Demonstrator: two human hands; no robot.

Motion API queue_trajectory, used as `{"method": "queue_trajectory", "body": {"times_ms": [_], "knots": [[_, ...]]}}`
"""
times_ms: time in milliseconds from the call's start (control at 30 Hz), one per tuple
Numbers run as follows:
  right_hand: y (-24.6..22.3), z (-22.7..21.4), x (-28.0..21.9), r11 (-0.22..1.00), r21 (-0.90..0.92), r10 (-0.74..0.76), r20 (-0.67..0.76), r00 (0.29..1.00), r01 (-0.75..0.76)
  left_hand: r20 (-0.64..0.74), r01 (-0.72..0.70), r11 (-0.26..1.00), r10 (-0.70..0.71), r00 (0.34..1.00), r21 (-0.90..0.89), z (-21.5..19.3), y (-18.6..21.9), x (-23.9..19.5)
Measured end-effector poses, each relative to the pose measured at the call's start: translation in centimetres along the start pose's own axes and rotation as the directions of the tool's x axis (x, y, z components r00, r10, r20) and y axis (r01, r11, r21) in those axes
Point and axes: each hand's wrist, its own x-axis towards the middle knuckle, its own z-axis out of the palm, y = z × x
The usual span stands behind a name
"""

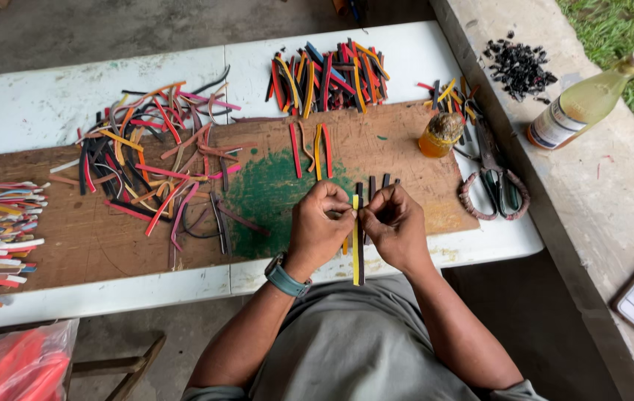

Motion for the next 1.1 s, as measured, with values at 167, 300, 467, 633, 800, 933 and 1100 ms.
{"method": "queue_trajectory", "body": {"times_ms": [167, 300, 467, 633, 800, 933, 1100], "knots": [[-1.3, -1.0, 0.0, 0.987, 0.075, 0.137, 0.096, 0.986, -0.144, 0.023, 0.069, 0.970, -0.066, 0.998, -0.232, -0.1, 0.2, 1.1], [-2.3, -1.5, -0.2, 0.987, -0.015, 0.162, 0.043, 0.986, -0.162, 0.114, 0.094, 0.972, -0.071, 0.991, -0.214, -0.3, 0.6, 0.6], [-2.0, -1.9, -0.2, 0.941, 0.224, 0.234, 0.110, 0.966, -0.254, 0.198, 0.207, 0.923, -0.147, 0.969, -0.323, -0.1, -0.1, -0.1], [-0.9, -2.3, -0.2, 0.833, 0.433, 0.288, 0.191, 0.939, -0.343, 0.282, 0.241, 0.765, -0.081, 0.956, -0.597, 0.1, -2.4, 0.4], [-0.2, -1.9, -0.2, 0.991, 0.027, 0.128, 0.042, 0.991, -0.130, 0.090, 0.080, 0.962, -0.059, 0.994, -0.261, 1.7, -3.4, -0.4], [-0.7, -1.0, 0.5, 0.997, 0.070, 0.034, -0.066, 0.997, -0.029, -0.008, 0.028, 0.950, -0.032, 0.999, -0.310, 2.0, -1.9, 0.0], [-0.7, -0.3, 0.8, 1.000, 0.012, -0.003, -0.126, 0.992, 0.005, 0.037, 0.157, 0.949, -0.153, 0.988, -0.272, 1.6, -0.1, -0.8]]}}
